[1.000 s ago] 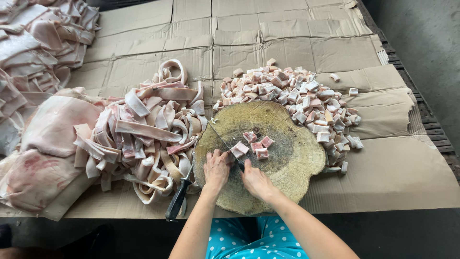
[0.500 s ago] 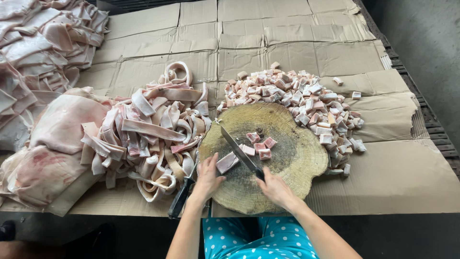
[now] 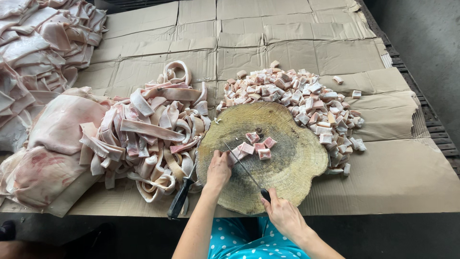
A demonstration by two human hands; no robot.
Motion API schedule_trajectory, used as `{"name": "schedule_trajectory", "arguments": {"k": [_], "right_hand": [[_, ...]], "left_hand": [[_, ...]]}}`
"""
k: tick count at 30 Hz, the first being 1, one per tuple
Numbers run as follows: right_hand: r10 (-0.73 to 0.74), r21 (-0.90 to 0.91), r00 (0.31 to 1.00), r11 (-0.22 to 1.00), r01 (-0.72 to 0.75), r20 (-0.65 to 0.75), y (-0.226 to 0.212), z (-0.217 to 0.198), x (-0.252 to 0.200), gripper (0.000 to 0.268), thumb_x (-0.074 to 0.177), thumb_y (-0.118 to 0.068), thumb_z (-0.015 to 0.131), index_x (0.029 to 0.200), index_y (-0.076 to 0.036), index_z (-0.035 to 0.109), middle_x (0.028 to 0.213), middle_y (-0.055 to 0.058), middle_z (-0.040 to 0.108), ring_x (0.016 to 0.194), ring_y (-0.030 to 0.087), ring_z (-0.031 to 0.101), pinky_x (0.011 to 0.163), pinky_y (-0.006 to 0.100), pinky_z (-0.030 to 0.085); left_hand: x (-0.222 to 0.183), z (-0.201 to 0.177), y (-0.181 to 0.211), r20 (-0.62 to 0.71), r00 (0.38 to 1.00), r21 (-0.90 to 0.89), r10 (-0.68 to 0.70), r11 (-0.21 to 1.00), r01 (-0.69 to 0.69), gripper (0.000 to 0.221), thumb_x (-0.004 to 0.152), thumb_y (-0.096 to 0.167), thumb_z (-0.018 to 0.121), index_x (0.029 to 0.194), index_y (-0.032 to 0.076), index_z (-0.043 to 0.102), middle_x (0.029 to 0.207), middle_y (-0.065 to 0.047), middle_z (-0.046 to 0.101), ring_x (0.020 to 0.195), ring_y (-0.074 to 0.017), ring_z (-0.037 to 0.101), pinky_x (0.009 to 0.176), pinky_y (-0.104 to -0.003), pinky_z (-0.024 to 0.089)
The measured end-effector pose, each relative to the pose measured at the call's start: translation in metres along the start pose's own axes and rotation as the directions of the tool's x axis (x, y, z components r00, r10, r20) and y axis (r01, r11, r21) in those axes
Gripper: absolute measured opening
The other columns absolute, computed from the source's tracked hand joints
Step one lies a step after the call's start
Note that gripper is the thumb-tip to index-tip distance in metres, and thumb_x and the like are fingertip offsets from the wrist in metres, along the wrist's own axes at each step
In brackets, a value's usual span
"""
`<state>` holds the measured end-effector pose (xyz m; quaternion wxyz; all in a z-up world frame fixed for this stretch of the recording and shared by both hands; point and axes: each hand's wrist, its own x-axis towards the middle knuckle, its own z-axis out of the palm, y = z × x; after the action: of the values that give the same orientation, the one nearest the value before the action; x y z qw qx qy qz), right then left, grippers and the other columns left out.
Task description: The person uses a large knife to cut long strips of raw pork skin into smaller, square-shaped pieces on a wooden chopping board.
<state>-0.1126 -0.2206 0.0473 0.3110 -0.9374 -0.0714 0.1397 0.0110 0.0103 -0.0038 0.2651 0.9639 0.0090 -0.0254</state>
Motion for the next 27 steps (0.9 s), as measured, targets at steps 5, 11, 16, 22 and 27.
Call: {"name": "schedule_trajectory", "arguments": {"k": [5,11,16,22,27], "right_hand": [[0.073,-0.084,0.996,0.994,-0.069,0.042,0.002,0.008,-0.009,0.042,0.102,-0.038,0.049,0.125,-0.003,0.041,0.069,0.024,0.07,0.07,0.046,0.072,0.06,0.055,0.059],[-0.005,-0.026,0.999,1.0,0.006,0.032,0.012,0.029,0.02,0.04,0.102,-0.035,0.051,0.121,-0.001,0.04,0.075,0.027,0.07,0.075,0.05,0.069,0.065,0.059,0.056],[-0.115,0.027,0.993,0.993,0.115,0.026,0.008,0.037,0.071,0.04,0.104,-0.03,0.049,0.122,0.003,0.038,0.078,0.029,0.069,0.076,0.053,0.067,0.066,0.061,0.054],[-0.038,0.024,0.996,0.999,0.036,0.08,-0.005,0.038,0.101,0.04,0.105,-0.032,0.046,0.123,0.003,0.038,0.086,0.032,0.07,0.083,0.054,0.068,0.073,0.062,0.054],[-0.022,0.018,0.996,1.0,0.021,0.083,-0.028,0.04,0.133,0.043,0.106,-0.033,0.042,0.129,0.003,0.035,0.093,0.033,0.07,0.09,0.055,0.068,0.079,0.062,0.055]], "left_hand": [[0.0,-0.007,0.013,0.024,1.0,0.085,-0.007,0.996,0.005,0.037,0.085,-0.002,0.063,0.121,0.004,0.064,0.122,-0.017,0.054,0.109,-0.0397,0.064,0.093,-0.05,0.053],[0.0,-0.01,0.011,0.002,1.0,-0.001,0.016,1.0,-0.016,0.03,0.086,0.001,0.064,0.116,0.008,0.067,0.119,-0.016,0.055,0.107,-0.0399,0.065,0.091,-0.051,0.053],[0.002,-0.017,0.011,-0.01,1.0,-0.066,0.025,0.997,-0.025,0.039,0.079,0.002,0.071,0.117,0.01,0.068,0.119,-0.016,0.054,0.107,-0.0411,0.063,0.089,-0.051,0.052],[0.008,-0.008,-0.004,-0.016,0.996,-0.101,0.088,0.991,-0.089,0.039,0.079,0.004,0.072,0.118,0.01,0.069,0.113,-0.017,0.057,0.106,-0.0401,0.064,0.09,-0.049,0.053],[0.007,0.009,-0.016,-0.059,0.99,-0.093,0.127,0.987,-0.132,0.037,0.08,0.005,0.074,0.117,0.01,0.069,0.116,-0.017,0.057,0.108,-0.0406,0.063,0.091,-0.048,0.054]]}}
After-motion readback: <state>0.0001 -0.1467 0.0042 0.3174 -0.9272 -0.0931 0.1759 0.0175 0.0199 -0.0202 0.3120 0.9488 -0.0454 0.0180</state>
